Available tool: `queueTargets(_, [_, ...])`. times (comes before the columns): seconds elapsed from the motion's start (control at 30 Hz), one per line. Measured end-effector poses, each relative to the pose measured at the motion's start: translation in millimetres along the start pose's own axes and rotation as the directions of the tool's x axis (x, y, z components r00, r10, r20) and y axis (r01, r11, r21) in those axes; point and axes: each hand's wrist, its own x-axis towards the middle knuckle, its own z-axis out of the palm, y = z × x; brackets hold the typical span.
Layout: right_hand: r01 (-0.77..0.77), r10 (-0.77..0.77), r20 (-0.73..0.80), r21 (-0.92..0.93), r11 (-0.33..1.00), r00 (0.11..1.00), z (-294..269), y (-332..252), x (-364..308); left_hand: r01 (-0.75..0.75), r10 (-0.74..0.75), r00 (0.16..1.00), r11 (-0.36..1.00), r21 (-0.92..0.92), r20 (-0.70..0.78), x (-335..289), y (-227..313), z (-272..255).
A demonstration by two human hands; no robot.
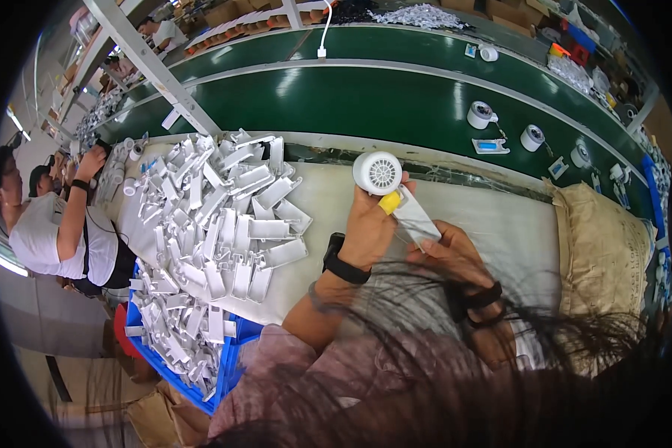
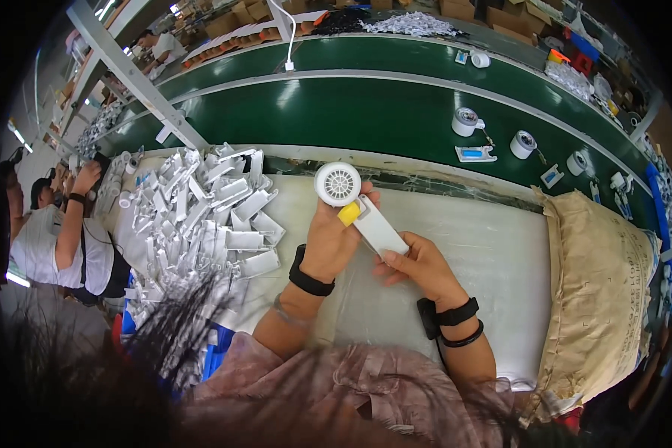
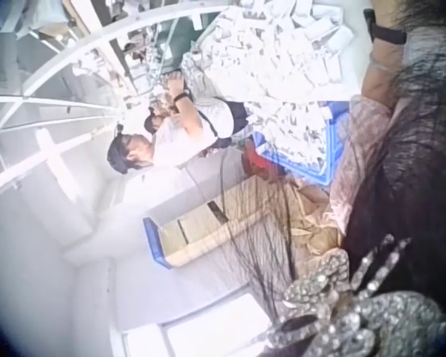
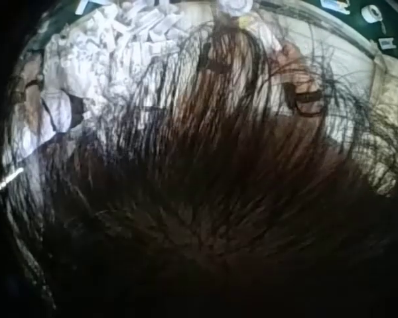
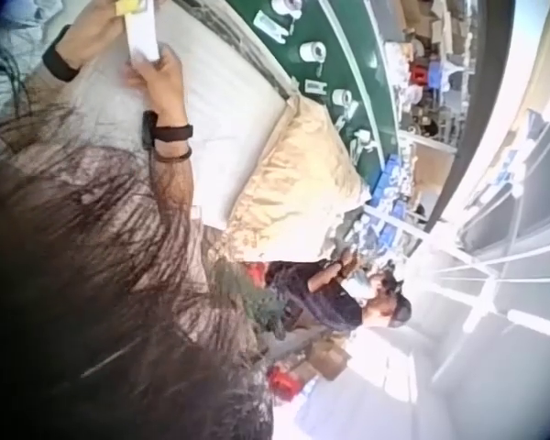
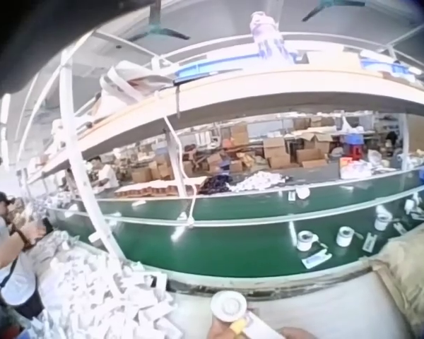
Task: Assembling small white and yellow electronic components on a factory assembly line.
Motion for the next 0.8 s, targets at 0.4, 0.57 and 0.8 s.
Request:
queueTargets(0.4, [0.185, -0.215, -0.177, -0.173, 0.968, 0.961, 25, 12, -7, 0.009, -0.009, 0.996, 1.000, -0.006, 0.088, -2, 10, 3])
queueTargets(0.57, [0.290, -0.459, -0.197, -0.548, 0.784, 0.867, 28, 11, -10, -0.006, 0.005, 0.999, 1.000, 0.006, 0.048, -4, 8, 4])
queueTargets(0.8, [0.353, -0.815, -0.058, -0.882, 0.312, 0.576, 21, 27, 1, -0.021, 0.021, 1.000, 1.000, 0.012, -0.016, -3, 1, 0])
